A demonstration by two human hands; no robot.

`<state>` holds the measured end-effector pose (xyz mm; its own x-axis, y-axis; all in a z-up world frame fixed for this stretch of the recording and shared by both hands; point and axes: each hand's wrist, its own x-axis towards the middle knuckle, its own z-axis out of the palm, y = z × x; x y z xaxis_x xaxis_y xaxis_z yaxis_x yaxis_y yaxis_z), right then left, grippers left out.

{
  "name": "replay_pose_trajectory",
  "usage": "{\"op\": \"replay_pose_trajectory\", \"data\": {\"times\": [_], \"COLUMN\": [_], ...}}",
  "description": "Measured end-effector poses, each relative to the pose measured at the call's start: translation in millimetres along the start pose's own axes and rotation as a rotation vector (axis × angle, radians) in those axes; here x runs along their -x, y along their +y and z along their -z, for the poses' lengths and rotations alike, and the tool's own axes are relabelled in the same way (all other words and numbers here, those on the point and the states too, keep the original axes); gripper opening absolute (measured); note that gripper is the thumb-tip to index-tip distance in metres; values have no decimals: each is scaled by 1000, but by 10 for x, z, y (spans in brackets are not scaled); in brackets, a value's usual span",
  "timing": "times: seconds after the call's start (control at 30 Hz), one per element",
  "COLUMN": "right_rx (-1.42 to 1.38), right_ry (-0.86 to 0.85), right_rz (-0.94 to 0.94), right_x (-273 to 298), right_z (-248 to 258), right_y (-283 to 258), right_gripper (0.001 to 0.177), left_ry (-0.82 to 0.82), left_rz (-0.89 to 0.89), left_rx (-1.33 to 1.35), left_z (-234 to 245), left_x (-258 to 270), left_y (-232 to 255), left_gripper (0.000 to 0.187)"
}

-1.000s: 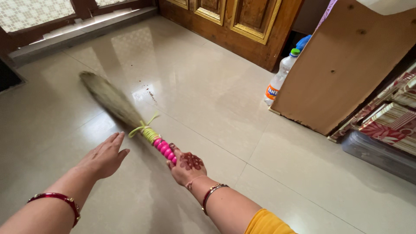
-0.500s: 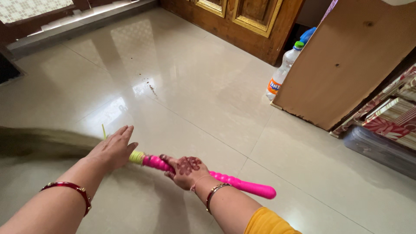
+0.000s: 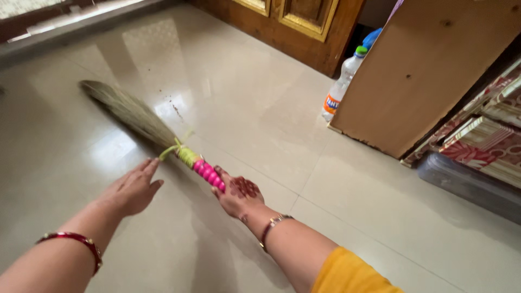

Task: The person sweeps debris on a tiled floor towards a corner using a broom.

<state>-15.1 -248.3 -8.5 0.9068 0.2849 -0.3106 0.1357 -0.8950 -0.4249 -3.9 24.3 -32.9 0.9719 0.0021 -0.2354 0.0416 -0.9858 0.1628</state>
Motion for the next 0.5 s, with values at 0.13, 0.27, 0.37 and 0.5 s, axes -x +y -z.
{"op": "replay_pose_trajectory", "data": {"times": [0.13,0.27,0.37,0.5], "right_rx": [119,216,247,198], "right_ry": [-7,-51,-69,-98], "right_rz": [79,232,207,78], "right_x": [64,-52,-104,-208], "right_z": [35,94,201,442], "right_y": [391,897,1111,1262], "right_gripper": [66,64,62,62], "left_ry": [2,36,76,52], "left_rz": [2,-13,-26,39], "left_rx": [28,86,92,61], "left_z": [-49,-154,-175,-218], "left_x": [-47,-148,-234,-214], "left_y": [190,347,443,590], "left_gripper": [69,68,68,70]}}
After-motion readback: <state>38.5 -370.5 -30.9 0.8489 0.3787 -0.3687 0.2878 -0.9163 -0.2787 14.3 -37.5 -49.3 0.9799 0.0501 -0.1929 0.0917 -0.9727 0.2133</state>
